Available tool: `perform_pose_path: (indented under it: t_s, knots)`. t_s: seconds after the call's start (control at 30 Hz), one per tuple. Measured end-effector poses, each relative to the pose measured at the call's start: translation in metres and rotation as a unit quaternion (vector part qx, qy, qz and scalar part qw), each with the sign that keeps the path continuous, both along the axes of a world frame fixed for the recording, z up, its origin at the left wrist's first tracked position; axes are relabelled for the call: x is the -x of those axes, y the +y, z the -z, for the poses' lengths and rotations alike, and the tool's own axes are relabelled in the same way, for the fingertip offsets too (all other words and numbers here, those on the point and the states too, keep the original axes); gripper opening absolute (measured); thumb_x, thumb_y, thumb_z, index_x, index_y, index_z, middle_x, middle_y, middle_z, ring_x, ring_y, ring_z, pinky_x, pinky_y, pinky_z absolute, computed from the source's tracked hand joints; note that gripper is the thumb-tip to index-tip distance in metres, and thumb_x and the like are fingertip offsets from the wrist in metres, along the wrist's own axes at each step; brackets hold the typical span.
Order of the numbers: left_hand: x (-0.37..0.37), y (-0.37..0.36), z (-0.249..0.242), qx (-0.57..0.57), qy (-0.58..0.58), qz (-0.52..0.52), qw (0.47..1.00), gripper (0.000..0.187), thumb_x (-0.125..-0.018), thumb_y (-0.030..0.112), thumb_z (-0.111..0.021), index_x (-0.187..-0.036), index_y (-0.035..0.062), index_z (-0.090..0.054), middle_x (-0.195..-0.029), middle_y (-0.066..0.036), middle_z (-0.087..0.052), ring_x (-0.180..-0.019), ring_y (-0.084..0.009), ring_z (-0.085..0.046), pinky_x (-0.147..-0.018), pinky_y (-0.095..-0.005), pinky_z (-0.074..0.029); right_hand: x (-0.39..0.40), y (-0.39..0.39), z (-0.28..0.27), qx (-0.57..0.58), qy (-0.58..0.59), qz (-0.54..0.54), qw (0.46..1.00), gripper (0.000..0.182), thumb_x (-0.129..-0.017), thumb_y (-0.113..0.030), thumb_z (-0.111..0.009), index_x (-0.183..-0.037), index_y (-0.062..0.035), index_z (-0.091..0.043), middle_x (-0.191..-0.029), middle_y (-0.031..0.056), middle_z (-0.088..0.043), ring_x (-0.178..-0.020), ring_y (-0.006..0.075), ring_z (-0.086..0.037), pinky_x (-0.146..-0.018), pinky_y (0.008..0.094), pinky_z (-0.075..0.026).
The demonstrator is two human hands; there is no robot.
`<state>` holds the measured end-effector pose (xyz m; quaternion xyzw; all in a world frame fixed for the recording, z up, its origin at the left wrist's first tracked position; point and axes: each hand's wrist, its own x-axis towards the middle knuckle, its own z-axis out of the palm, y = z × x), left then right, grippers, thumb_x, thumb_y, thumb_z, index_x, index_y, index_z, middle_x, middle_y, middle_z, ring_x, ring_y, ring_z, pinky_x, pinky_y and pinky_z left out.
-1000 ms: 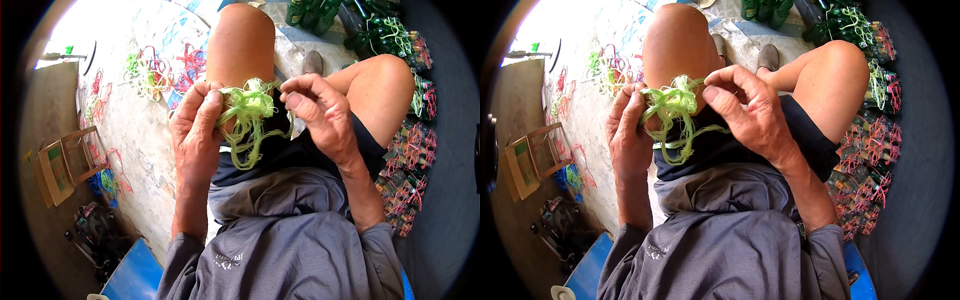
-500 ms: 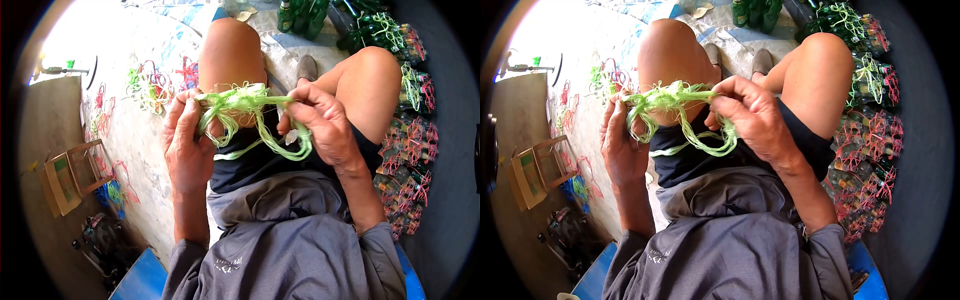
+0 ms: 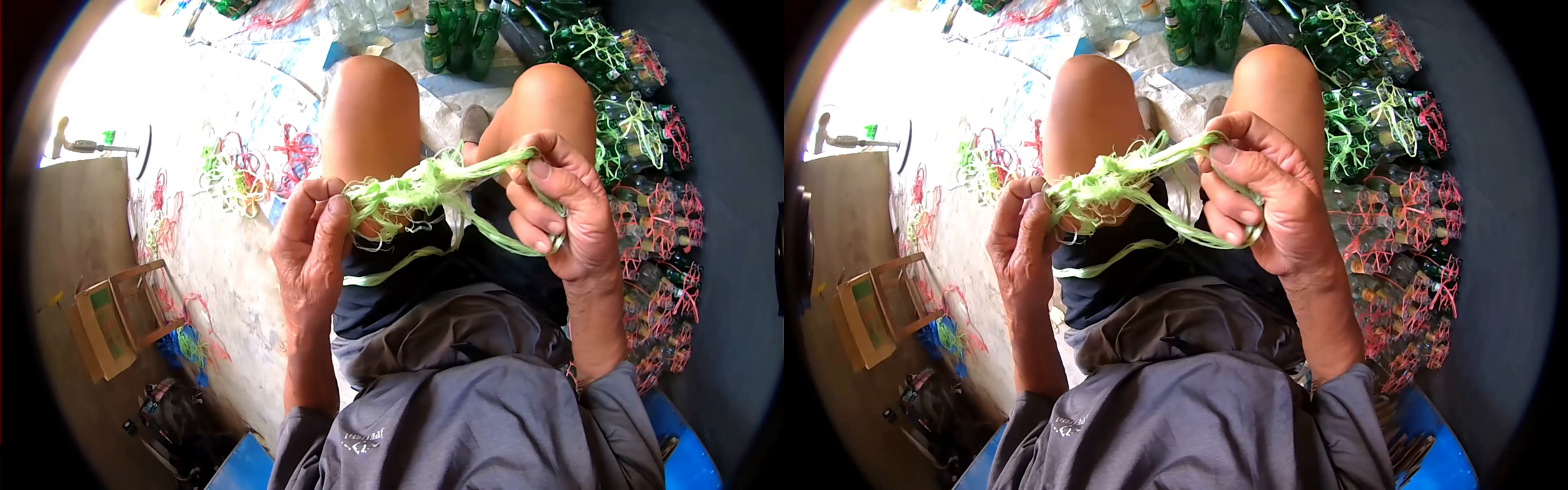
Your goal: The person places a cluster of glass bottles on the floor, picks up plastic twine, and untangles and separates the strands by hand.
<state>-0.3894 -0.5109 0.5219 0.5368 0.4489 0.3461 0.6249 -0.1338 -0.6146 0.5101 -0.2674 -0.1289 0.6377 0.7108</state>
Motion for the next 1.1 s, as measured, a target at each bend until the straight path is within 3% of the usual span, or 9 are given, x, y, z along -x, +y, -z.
perform_pose_path:
  t_s: [0.1, 0.17, 0.3, 0.5, 0.57, 0.83, 0.97, 1.0, 1.1]
  knots:
    - [-0.008, -0.002, 0.005, -0.022, -0.014, -0.019, 0.999, 0.016, -0.108, 0.012, -0.058, -0.117, 0.0001, -0.062, -0.092, 0.001, -0.068, -0.073, -0.0009, -0.055, -0.060, -0.0166, -0.036, -0.009, -0.003, -0.008, -0.001, -0.037, 0.002, 0.999, 0.016, -0.104, -0.004, -0.055, -0.118, -0.0024, -0.062, -0.097, 0.0098, -0.066, -0.049, 0.0003, -0.034, -0.040, 0.0167, -0.032]
    - [-0.004, 0.003, 0.008, -0.026, -0.010, 0.008, 1.000, 0.016, -0.108, 0.014, -0.059, -0.116, 0.0015, -0.064, -0.090, 0.003, -0.066, -0.071, -0.0007, -0.053, -0.059, -0.0167, -0.036, -0.012, -0.003, -0.013, 0.010, -0.069, 0.014, 0.997, 0.015, -0.103, -0.004, -0.056, -0.116, -0.0021, -0.063, -0.094, 0.0099, -0.067, -0.049, -0.0011, -0.032, -0.040, 0.0144, -0.029]
    - [-0.005, 0.011, 0.015, -0.048, -0.016, 0.009, 0.999, 0.014, -0.106, 0.014, -0.061, -0.115, 0.0052, -0.068, -0.088, 0.006, -0.062, -0.066, 0.0010, -0.045, -0.056, -0.0166, -0.032, -0.016, -0.010, -0.017, 0.061, -0.276, 0.078, 0.956, 0.014, -0.099, -0.005, -0.065, -0.112, 0.0009, -0.066, -0.074, -0.0056, -0.057, -0.051, -0.0016, -0.030, -0.043, 0.0189, -0.021]
    - [-0.001, 0.016, 0.015, -0.053, -0.009, 0.054, 0.997, 0.010, -0.106, 0.005, -0.059, -0.110, -0.0028, -0.064, -0.090, 0.002, -0.064, -0.080, -0.0038, -0.057, -0.073, -0.0207, -0.048, -0.012, -0.015, -0.033, 0.096, -0.512, 0.114, 0.846, 0.011, -0.097, -0.004, -0.068, -0.107, 0.0024, -0.069, -0.088, -0.0015, -0.064, -0.075, 0.0016, -0.055, -0.069, 0.0185, -0.044]
    - [-0.002, 0.018, 0.022, -0.039, -0.015, 0.061, 0.997, 0.009, -0.106, 0.004, -0.060, -0.110, -0.0035, -0.064, -0.090, 0.001, -0.064, -0.081, -0.0044, -0.058, -0.075, -0.0212, -0.050, -0.016, -0.018, -0.031, 0.092, -0.483, 0.114, 0.863, 0.010, -0.097, -0.002, -0.068, -0.106, 0.0030, -0.069, -0.094, -0.0003, -0.066, -0.086, 0.0040, -0.059, -0.080, 0.0202, -0.046]
    - [-0.015, 0.026, 0.019, -0.172, 0.168, 0.156, 0.958, 0.011, -0.096, -0.003, -0.063, -0.106, -0.0014, -0.068, -0.082, -0.003, -0.061, -0.070, -0.0066, -0.056, -0.065, -0.0211, -0.045, -0.025, -0.026, -0.018, 0.015, -0.492, 0.142, 0.859, 0.008, -0.096, 0.001, -0.067, -0.104, 0.0013, -0.067, -0.093, 0.0026, -0.063, -0.078, 0.0062, -0.052, -0.073, 0.0211, -0.042]
    - [-0.027, 0.027, 0.008, -0.372, 0.194, 0.195, 0.886, 0.028, -0.084, -0.006, -0.066, -0.109, 0.0031, -0.071, -0.106, -0.010, -0.067, -0.091, -0.0243, -0.065, -0.080, -0.0362, -0.052, -0.024, -0.031, -0.010, -0.045, -0.504, 0.141, 0.851, 0.011, -0.095, 0.003, -0.067, -0.105, 0.0014, -0.065, -0.095, 0.0075, -0.063, -0.083, 0.0108, -0.054, -0.073, 0.0237, -0.043]
    - [-0.026, 0.025, 0.006, -0.375, 0.210, 0.189, 0.883, 0.036, -0.078, -0.002, -0.073, -0.114, 0.0056, -0.071, -0.114, -0.012, -0.066, -0.105, -0.0327, -0.063, -0.090, -0.0430, -0.051, -0.023, -0.032, -0.011, -0.049, -0.505, 0.137, 0.851, 0.011, -0.094, 0.003, -0.067, -0.105, 0.0014, -0.066, -0.095, 0.0075, -0.063, -0.083, 0.0109, -0.054, -0.074, 0.0237, -0.043]
    - [-0.039, 0.015, -0.013, -0.342, 0.169, 0.170, 0.909, 0.046, -0.074, 0.003, -0.080, -0.119, 0.0067, -0.070, -0.118, -0.013, -0.065, -0.107, -0.0347, -0.063, -0.093, -0.0443, -0.051, -0.018, -0.029, -0.010, -0.064, -0.513, 0.130, 0.846, 0.011, -0.094, 0.003, -0.068, -0.104, 0.0019, -0.066, -0.093, 0.0078, -0.064, -0.082, 0.0115, -0.054, -0.073, 0.0234, -0.043]
